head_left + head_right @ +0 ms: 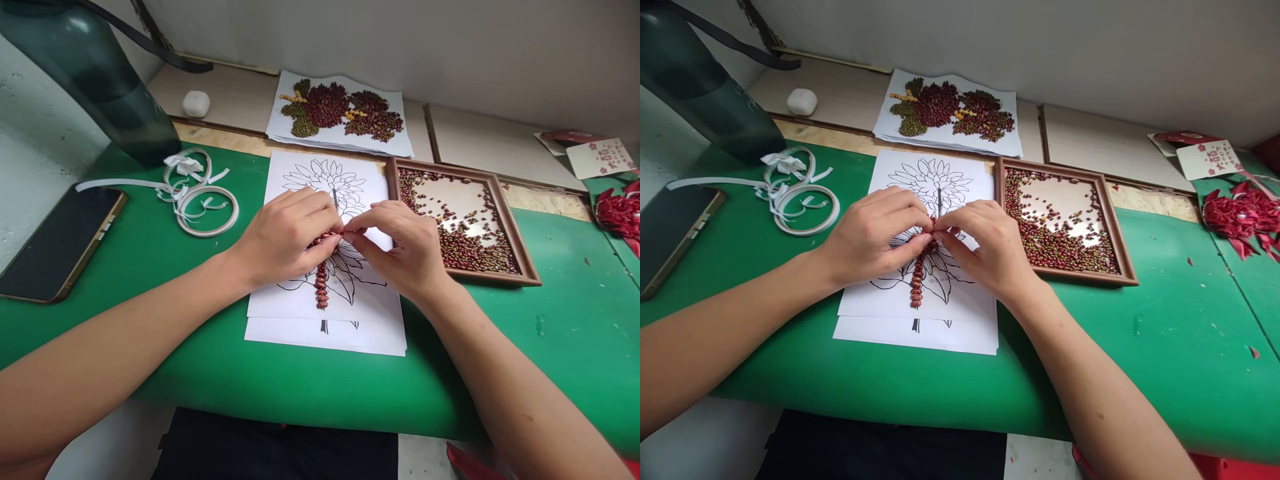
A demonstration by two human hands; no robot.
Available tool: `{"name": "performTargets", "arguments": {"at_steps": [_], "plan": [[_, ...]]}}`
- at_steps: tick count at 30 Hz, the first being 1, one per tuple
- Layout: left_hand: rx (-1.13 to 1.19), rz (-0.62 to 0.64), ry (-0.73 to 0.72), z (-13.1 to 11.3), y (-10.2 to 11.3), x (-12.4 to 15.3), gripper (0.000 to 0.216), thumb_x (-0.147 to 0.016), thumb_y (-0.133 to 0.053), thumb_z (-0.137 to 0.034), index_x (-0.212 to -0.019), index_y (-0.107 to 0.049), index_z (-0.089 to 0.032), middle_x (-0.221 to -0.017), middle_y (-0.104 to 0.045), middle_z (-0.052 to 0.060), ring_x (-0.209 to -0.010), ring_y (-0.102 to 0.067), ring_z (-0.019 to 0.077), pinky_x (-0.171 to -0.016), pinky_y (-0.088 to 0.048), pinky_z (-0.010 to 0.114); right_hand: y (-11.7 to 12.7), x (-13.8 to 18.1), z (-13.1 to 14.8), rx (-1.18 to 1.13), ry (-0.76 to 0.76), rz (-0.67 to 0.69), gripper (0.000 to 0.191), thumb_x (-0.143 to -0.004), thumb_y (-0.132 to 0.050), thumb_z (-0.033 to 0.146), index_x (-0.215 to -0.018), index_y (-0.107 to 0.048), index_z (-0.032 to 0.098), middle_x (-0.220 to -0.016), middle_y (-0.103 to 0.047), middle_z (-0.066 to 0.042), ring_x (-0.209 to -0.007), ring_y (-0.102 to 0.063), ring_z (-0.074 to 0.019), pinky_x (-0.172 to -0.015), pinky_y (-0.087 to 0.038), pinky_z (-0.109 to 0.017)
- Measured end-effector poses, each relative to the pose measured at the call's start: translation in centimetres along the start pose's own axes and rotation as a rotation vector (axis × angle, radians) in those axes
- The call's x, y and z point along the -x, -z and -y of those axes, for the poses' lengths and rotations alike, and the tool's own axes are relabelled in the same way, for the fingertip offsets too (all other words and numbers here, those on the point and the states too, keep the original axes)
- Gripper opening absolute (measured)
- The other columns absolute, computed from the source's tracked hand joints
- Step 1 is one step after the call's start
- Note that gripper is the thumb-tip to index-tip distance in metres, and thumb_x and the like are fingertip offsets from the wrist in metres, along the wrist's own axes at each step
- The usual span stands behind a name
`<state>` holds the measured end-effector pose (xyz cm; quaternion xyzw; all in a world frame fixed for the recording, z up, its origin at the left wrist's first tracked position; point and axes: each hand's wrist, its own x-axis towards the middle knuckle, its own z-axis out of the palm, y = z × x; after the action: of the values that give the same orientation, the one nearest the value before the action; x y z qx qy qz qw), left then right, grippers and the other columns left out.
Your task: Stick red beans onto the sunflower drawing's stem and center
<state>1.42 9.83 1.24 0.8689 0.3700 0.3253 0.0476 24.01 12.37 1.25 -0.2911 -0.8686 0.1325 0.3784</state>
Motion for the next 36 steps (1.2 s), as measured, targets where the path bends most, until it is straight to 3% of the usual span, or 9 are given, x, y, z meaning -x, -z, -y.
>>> {"name": "performTargets", "arguments": {"at_steps": [36], "plan": [[0.025,0.111,0.02,0.09,-0.15,0.1,0.012,-0.101,-0.059,-0.017,-0.107,-0.07,-0.018,-0.106,-0.071,0.005,-0.097,-0.066,0.0216,-0.086,-0.051,0.036,0.41,-0.08,-0.08,0.077,-0.024,0.157,0.01,-0.091,-0.061,0.013,-0.091,-0.063,0.023,-0.084,-0.074,0.0,-0.077,-0.067,-0.0198,-0.081,-0.047,-0.038]]}}
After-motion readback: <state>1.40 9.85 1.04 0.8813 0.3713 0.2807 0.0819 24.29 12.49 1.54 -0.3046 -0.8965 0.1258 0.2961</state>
